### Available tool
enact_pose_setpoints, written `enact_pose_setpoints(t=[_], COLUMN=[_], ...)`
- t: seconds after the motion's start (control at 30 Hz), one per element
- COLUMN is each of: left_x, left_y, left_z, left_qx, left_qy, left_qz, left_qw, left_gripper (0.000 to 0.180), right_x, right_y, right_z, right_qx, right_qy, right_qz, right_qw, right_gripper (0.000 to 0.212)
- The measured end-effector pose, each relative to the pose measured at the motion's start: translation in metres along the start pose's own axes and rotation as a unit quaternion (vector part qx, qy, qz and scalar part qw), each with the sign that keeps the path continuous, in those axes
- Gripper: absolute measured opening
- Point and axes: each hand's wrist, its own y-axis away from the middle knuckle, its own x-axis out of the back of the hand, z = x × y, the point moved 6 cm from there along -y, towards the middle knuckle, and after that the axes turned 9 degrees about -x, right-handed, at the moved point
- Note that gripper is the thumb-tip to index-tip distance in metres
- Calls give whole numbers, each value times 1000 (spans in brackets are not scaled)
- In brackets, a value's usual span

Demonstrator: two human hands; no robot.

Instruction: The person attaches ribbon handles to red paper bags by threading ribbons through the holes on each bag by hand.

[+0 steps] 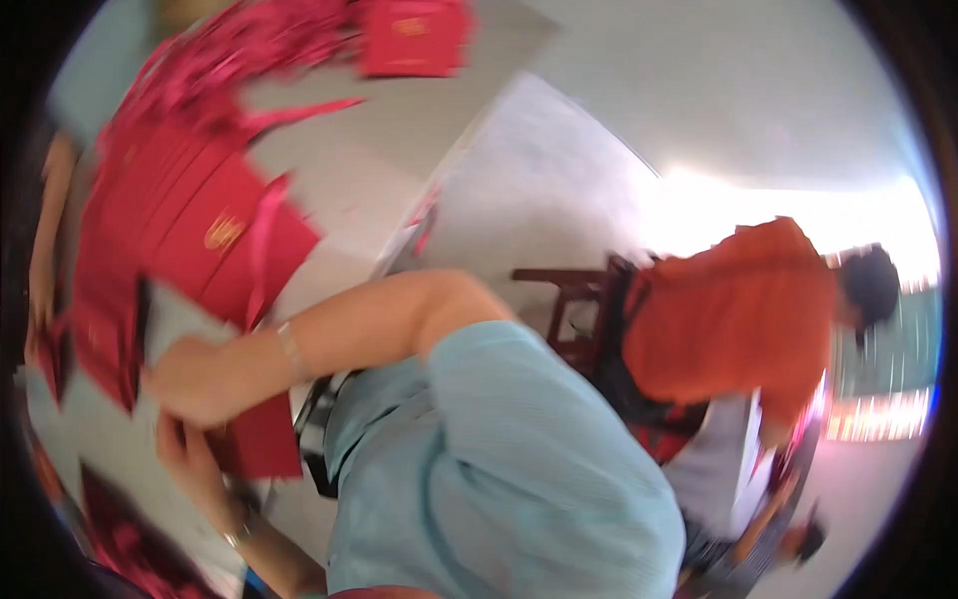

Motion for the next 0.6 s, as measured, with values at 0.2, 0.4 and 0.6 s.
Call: enact_pose_setpoints(t=[0.2,0.4,0.6], left_x=[-12,-4,18], left_y=[-7,3,11], left_z=[13,27,-40], left_qx=[-6,68,68], left_qy=[36,251,296], left_qz=[-57,-63,-159], left_qw=[998,964,939], left_gripper=[24,28,29], right_x=[23,20,25], right_y=[34,52,57], right_z=[-1,-4,-41], right_qx=[-55,-24,91], right_qy=[110,104,19], right_qz=[24,36,27], right_qw=[992,994,995], right_gripper=[19,19,29])
